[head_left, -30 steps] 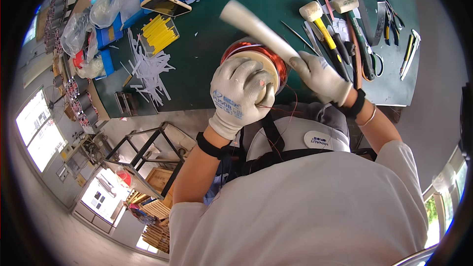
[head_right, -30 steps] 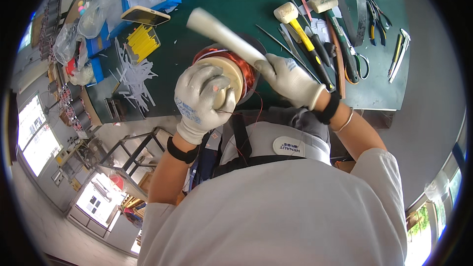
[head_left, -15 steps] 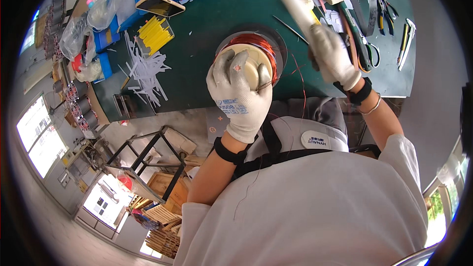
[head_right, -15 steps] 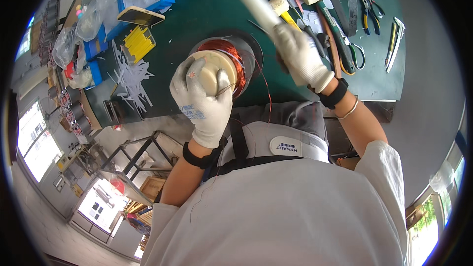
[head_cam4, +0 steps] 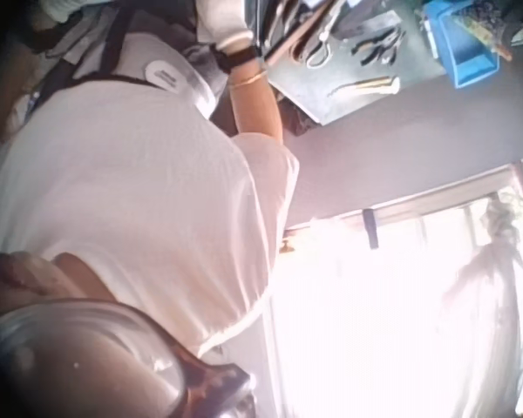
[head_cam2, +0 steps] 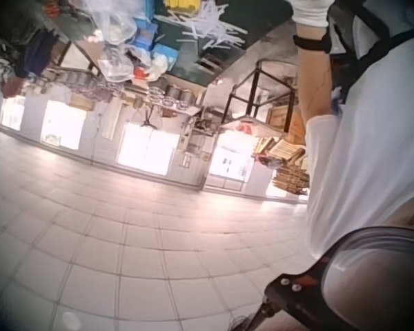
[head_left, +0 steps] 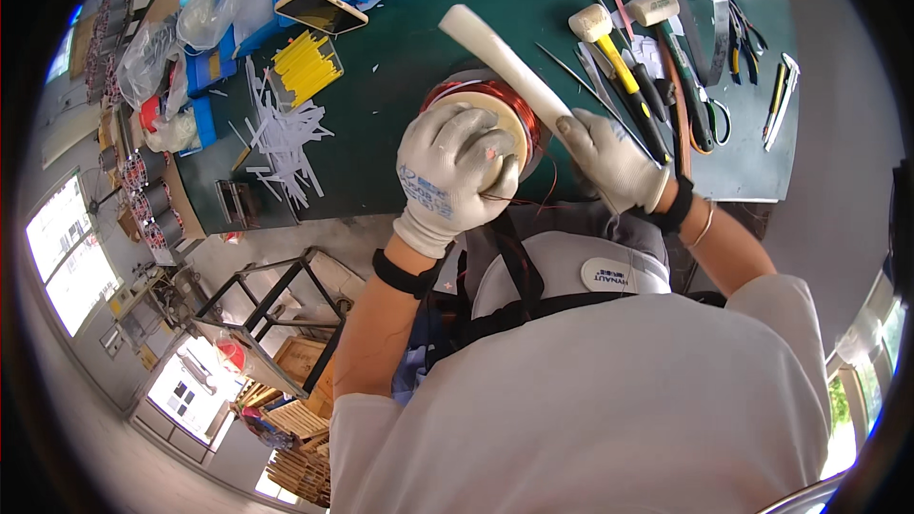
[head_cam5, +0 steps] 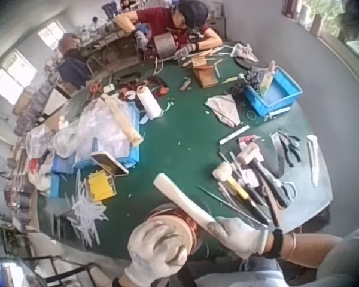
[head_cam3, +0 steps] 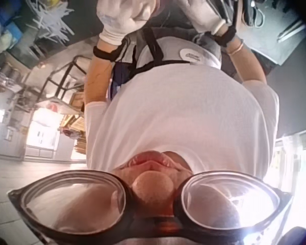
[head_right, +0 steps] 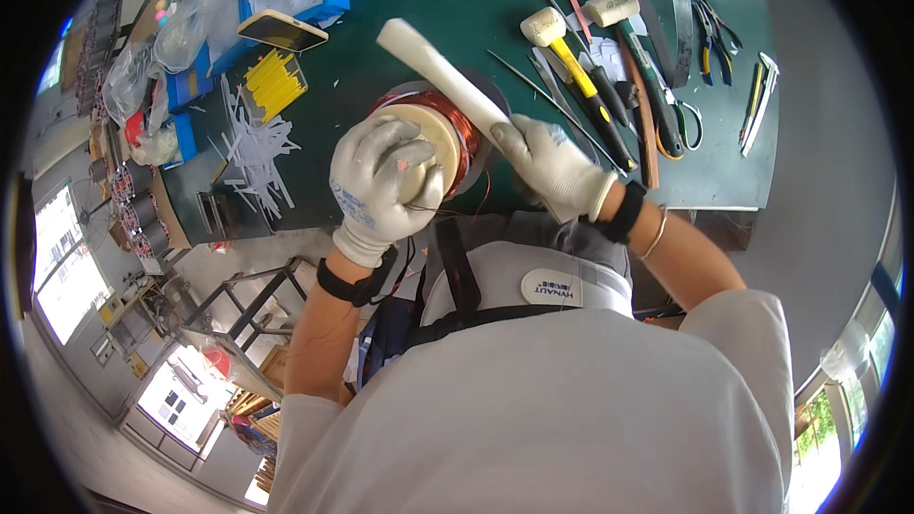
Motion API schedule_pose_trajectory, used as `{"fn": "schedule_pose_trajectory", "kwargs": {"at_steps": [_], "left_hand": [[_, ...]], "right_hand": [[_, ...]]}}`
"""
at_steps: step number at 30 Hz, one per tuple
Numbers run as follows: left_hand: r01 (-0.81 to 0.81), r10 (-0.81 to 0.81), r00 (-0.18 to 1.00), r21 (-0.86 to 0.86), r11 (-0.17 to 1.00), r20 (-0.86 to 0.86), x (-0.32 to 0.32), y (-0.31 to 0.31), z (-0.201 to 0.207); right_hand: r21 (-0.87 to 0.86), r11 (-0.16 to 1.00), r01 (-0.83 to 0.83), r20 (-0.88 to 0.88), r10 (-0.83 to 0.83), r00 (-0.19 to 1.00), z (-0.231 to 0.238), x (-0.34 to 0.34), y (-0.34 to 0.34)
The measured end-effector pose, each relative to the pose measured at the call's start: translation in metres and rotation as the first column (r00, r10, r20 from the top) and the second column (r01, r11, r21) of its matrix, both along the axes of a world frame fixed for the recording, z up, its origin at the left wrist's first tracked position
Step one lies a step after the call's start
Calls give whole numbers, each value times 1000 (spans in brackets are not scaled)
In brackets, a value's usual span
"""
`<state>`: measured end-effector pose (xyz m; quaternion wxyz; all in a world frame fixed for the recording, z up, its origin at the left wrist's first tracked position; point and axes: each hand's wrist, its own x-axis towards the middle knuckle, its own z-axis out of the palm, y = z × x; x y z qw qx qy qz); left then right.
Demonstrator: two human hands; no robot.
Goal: Assembling components of an electric motor including winding and shaping coils.
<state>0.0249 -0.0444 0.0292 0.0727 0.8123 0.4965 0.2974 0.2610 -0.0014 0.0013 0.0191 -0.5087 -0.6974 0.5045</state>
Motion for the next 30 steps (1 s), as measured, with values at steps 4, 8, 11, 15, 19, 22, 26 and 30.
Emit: {"fn": "schedule_pose_trajectory", "kwargs": {"at_steps": [4,8,11,15,19,22,26,30], "left_hand": [[-189,168,972,-115,975,-167,20,2,25],[-244,242,965,-10,970,-101,36,5,3],[-109,109,989,10,994,-103,20,7,8],[-31,31,997,-2,1000,-77,16,13,12],[209,-216,976,-142,967,-31,1,18,16],[-163,147,978,-107,981,-145,20,14,34],[-245,234,966,-107,963,-106,36,5,12],[-210,203,976,-104,972,-79,19,6,11]], "right_hand": [[-312,893,324,-164,-387,908,2,24,49],[-57,897,439,-514,-404,757,-75,36,13],[-439,899,9,-153,-84,985,15,-1,24],[-329,756,566,-399,-654,642,-11,17,48],[-367,922,122,-116,-175,978,-17,-3,3],[-480,864,153,-130,-242,961,-8,15,43],[-123,962,245,-412,-274,869,-42,22,30],[-444,894,-65,-80,33,996,-2,5,60]]}}
